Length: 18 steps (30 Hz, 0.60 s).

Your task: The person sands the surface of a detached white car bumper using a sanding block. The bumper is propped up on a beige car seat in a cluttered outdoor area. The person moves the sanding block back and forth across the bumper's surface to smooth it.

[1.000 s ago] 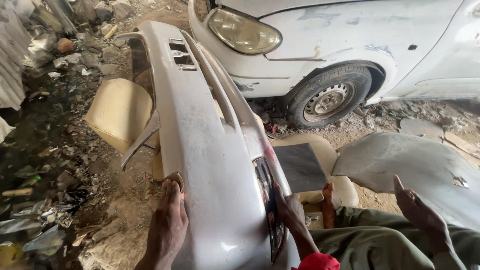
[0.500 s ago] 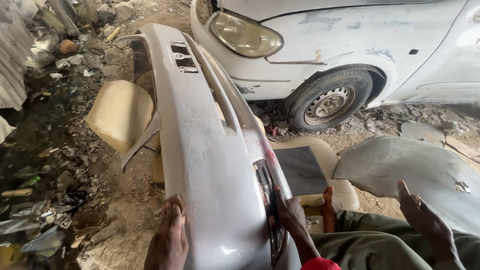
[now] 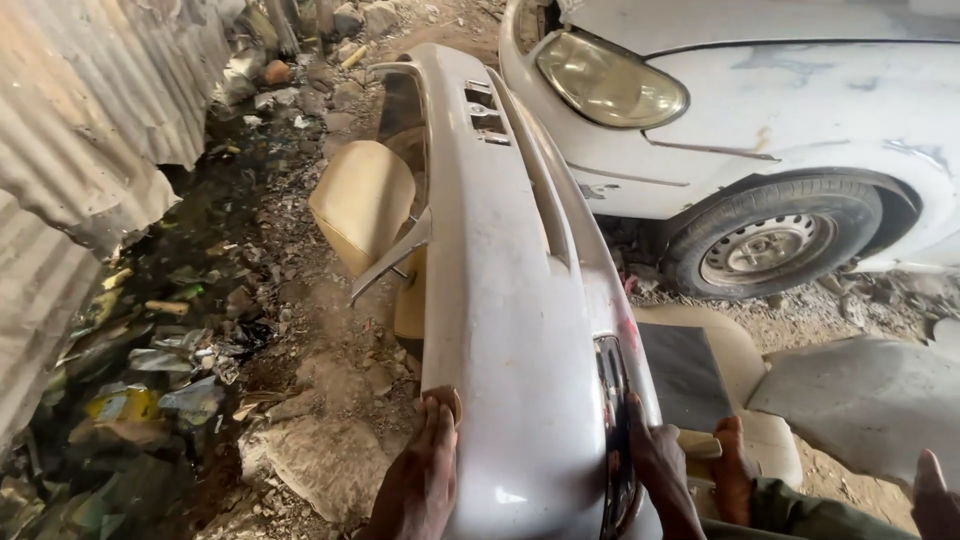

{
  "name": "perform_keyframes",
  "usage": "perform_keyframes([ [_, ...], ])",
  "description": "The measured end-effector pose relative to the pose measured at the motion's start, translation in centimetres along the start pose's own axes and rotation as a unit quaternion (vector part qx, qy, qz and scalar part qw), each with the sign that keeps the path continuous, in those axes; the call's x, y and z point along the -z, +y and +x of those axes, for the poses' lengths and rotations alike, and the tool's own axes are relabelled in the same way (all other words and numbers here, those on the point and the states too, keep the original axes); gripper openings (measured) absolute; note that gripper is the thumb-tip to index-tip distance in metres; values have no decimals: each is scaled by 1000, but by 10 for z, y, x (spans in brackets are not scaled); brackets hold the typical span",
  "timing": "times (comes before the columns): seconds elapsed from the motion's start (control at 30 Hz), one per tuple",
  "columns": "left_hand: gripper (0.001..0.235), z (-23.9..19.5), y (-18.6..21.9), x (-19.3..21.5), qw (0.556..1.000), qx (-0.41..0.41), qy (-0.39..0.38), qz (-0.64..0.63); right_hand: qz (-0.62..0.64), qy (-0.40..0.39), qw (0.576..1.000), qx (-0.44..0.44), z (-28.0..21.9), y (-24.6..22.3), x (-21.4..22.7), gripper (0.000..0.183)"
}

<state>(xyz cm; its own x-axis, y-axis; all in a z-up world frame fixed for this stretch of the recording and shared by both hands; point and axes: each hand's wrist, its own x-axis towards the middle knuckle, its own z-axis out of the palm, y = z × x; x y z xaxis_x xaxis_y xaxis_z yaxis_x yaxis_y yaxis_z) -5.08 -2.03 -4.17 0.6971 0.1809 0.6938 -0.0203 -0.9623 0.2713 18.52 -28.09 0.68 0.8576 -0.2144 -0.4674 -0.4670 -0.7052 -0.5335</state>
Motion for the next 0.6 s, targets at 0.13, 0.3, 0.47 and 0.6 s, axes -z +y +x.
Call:
perform_keyframes([
  [0.13,74,43,-16,-11,987,82,-136,-19,-13,0,1000,-7,-15,-8,3,120],
  [0.3,44,78,-53,-41,993,98,-31,-55,-11,-11,1000,13,-35,-2,8,121],
  [0.47,53,36,-24,-47,996,18,89,24,-31,-11,998,55,-37,-2,20,122],
  [0.6,57,33,-7,-10,978,120,-137,-100,-24,-2,998,51,-34,24,27,122],
])
